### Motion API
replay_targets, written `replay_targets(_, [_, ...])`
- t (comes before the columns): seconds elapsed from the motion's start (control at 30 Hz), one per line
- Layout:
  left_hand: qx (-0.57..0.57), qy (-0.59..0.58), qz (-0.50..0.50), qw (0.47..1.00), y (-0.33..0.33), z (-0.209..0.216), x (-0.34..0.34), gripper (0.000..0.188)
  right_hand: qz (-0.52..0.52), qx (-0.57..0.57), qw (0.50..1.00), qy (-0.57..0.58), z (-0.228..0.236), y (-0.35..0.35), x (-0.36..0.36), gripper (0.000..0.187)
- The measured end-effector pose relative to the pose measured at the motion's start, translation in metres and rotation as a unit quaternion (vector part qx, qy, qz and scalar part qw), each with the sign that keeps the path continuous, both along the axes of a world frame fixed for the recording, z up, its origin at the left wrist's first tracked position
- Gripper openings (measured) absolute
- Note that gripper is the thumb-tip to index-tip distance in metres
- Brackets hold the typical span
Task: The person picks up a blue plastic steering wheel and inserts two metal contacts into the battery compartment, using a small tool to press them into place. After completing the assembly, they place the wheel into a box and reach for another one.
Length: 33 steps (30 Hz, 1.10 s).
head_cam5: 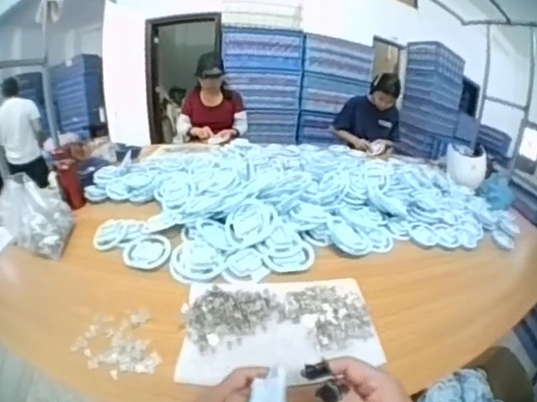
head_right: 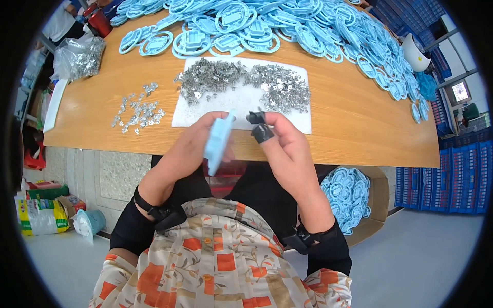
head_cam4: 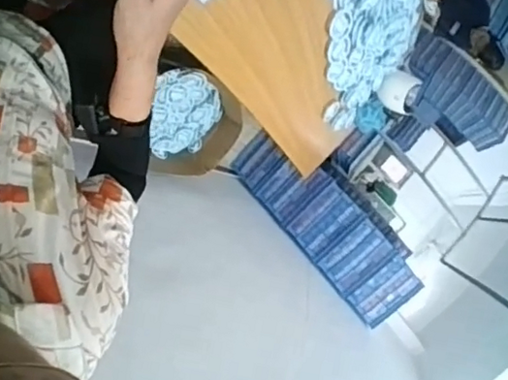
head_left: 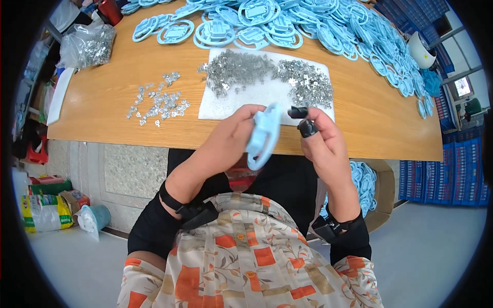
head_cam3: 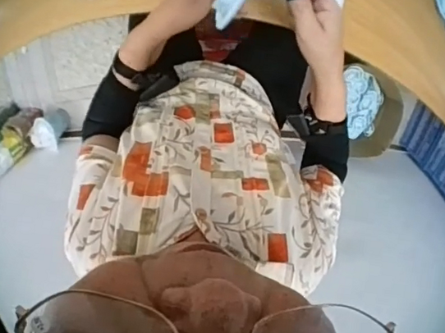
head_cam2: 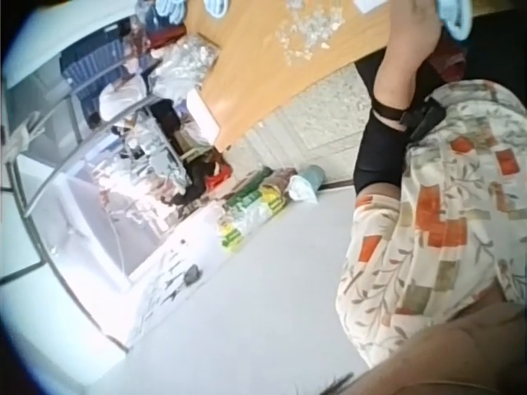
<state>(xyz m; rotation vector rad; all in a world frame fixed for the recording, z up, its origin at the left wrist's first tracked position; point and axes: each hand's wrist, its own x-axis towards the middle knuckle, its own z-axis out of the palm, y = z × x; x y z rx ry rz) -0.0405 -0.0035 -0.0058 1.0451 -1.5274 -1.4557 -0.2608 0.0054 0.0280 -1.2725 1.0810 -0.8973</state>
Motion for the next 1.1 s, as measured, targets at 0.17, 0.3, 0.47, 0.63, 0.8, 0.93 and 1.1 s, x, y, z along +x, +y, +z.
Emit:
replay_targets(0.17, [0.229,0.292,-0.056,0.927,-0.001,-0.01,0.002,0.048,-0.03,-0.109,0.993,0.046,-0.012,0.009,0.01,0.027])
replay_targets(0.3, [0.22,0.317,-0.074,0.92,-0.002,-0.012,0.002,0.048,-0.002,-0.219,0.974,0.051,-0.007,0.01,0.022,0.028])
replay_targets(0.47, [0.211,0.321,-0.096,0.918,-0.002,-0.015,0.001,0.049,0.02,-0.207,0.978,0.027,-0.008,0.008,0.026,0.032])
replay_targets(0.63, [0.225,0.309,-0.027,0.924,0.003,-0.004,-0.011,0.049,0.011,-0.363,0.915,0.174,-0.019,0.012,0.028,0.034])
replay_targets(0.8, [0.242,0.347,0.046,0.905,0.002,0.005,-0.014,0.053,0.049,-0.427,0.887,0.166,-0.007,0.015,0.029,0.037])
replay_targets(0.93, [0.266,0.449,-0.125,0.844,-0.002,-0.021,-0.005,0.069,-0.06,-0.338,0.935,0.084,-0.012,0.025,0.013,0.037])
replay_targets(1.1, [0.291,0.484,-0.232,0.792,0.001,-0.025,-0.01,0.071,-0.094,-0.147,0.985,0.007,0.0,0.018,0.002,0.026])
